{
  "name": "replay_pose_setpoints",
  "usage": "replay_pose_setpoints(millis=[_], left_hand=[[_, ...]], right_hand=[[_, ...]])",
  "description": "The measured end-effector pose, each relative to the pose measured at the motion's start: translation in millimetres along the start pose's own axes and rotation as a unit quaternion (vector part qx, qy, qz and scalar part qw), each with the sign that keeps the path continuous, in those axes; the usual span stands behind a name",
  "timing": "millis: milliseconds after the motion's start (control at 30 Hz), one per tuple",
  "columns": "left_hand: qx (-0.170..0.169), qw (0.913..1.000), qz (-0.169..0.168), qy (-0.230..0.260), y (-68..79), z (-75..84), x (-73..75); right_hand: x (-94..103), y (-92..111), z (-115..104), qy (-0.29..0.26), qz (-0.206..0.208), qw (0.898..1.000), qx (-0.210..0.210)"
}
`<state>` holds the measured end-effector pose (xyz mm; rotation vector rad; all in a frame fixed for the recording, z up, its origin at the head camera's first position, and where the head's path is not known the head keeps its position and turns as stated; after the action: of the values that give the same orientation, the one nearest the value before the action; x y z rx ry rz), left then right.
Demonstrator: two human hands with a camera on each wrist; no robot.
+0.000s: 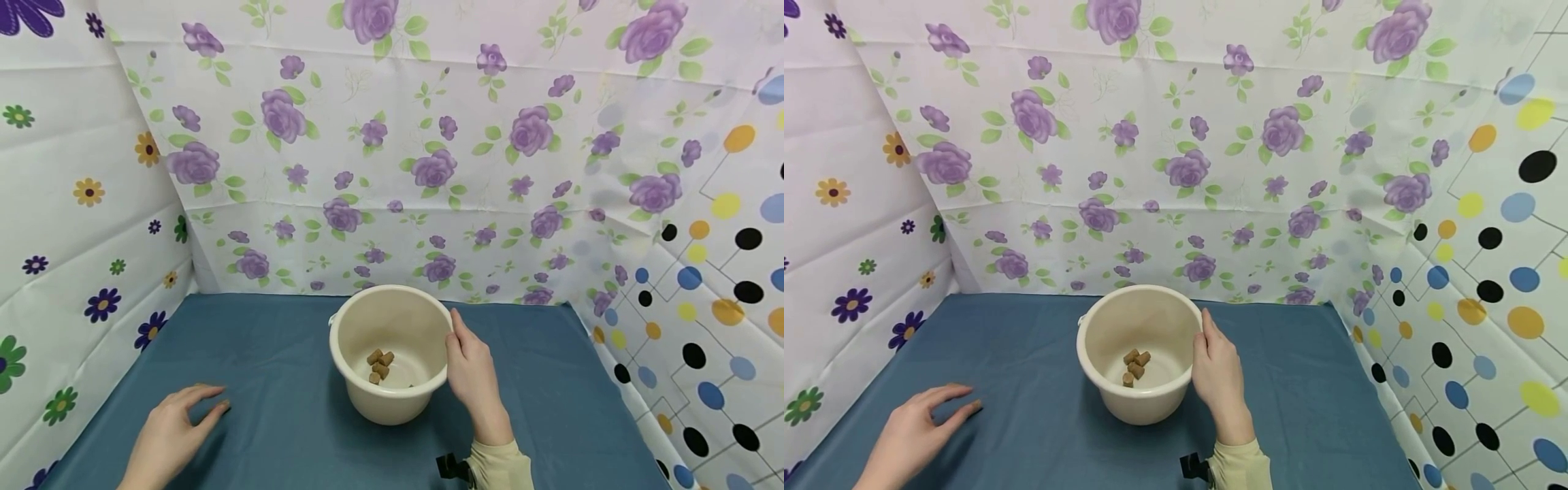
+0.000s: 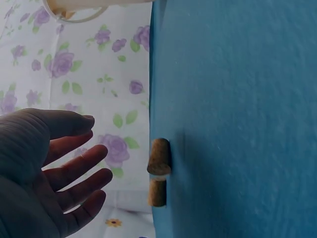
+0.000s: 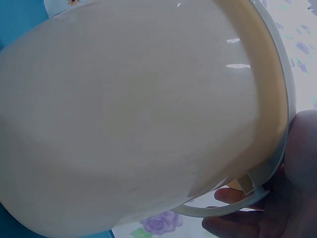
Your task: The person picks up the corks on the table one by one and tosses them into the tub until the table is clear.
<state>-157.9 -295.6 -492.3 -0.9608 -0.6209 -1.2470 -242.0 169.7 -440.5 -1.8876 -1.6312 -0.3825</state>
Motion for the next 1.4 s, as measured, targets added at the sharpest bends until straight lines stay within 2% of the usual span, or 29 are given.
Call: replay_pose_setpoints(millis=[233,367,900,1400], left_hand=[[0.043,0.9961,-0.078,0.005,-5.2,-16.3,-3.4],[0.064,0.9923,-0.105,0.018,-4.7,-22.1,-7.6],[0.086,0.9836,-0.158,-0.007,-10.6,-33.7,-14.9],[0.115,0.9776,-0.173,-0.036,-17.5,-40.1,-19.6]], right_hand=[[0.0,-0.3,0.5,0.002,0.003,1.0,0.003],[0.2,-0.7,0.7,0.004,0.004,1.0,0.003],[0.8,-2.2,0.6,0.0,0.005,1.0,0.003],[-0.5,-0.6,1.4,0.001,0.005,1.0,0.001]])
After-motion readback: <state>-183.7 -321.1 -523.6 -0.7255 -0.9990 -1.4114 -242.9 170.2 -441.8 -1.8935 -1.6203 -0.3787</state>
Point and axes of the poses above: each hand's wrist, its own y-axis away from the middle knuckle, its own x-axis out of the back of the hand, z = x × y, the point moved 4 cm from there along -y, towards the middle knuckle, and after that the axes turned 4 degrees about -x, right-handed, at the moved point
